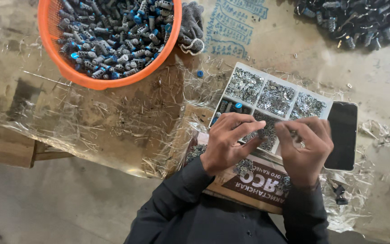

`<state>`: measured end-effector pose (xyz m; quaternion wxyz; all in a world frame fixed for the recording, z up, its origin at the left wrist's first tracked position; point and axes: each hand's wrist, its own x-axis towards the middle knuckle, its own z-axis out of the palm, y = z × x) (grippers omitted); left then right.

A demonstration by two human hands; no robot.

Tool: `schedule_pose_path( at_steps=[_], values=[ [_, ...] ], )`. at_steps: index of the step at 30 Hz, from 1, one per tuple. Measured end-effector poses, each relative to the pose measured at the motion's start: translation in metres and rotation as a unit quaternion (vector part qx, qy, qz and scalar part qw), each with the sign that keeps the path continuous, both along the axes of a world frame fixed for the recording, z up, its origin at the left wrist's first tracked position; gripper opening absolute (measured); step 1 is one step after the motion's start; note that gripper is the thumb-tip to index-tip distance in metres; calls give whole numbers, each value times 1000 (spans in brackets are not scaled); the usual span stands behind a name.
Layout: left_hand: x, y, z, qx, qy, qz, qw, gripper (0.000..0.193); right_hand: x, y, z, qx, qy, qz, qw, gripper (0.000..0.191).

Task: The person picks small plastic connector components from a compartment box and an orange basket and fits them together by hand, pressing parts into place one at a time. Assembled connectors are set aside on the table as the person continues fitting more pieces.

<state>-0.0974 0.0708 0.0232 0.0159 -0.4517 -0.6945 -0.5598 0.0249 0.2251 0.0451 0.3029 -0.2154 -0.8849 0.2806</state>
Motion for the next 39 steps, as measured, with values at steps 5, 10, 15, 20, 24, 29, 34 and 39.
schedule_pose_path(
  at_steps=[5, 10, 15, 20, 24, 29, 34, 39],
  values=[
    [-1, 0, 1, 4, 19, 5, 1000, 36, -3, -6, 3, -224, 19, 76, 972, 4],
    [-1, 0, 1, 17, 20, 10, 1000, 35, -6, -8, 1, -219, 17, 95, 971, 5],
    [-1, 1, 2, 22, 23, 0, 999, 37, -4, -8, 0, -213, 16, 91, 973, 3],
    [-1, 0, 2, 18, 30, 1, 999, 37, -3, -14, -7, -155, 29, 37, 987, 9],
    [-1, -1, 1, 17, 36, 7, 999, 37, -2, -14, -9, -91, 45, 75, 992, 13],
    [-1, 0, 1, 19, 24, 5, 1000, 38, 0, -9, -6, -252, 60, 71, 963, 7],
    [0, 0, 1, 13, 15, 7, 1000, 37, -2, -11, -5, -248, 46, 87, 964, 8],
    [0, -1, 0, 17, 12, 1, 1000, 36, -4, -13, -2, -227, 34, 75, 970, 7]
  ],
)
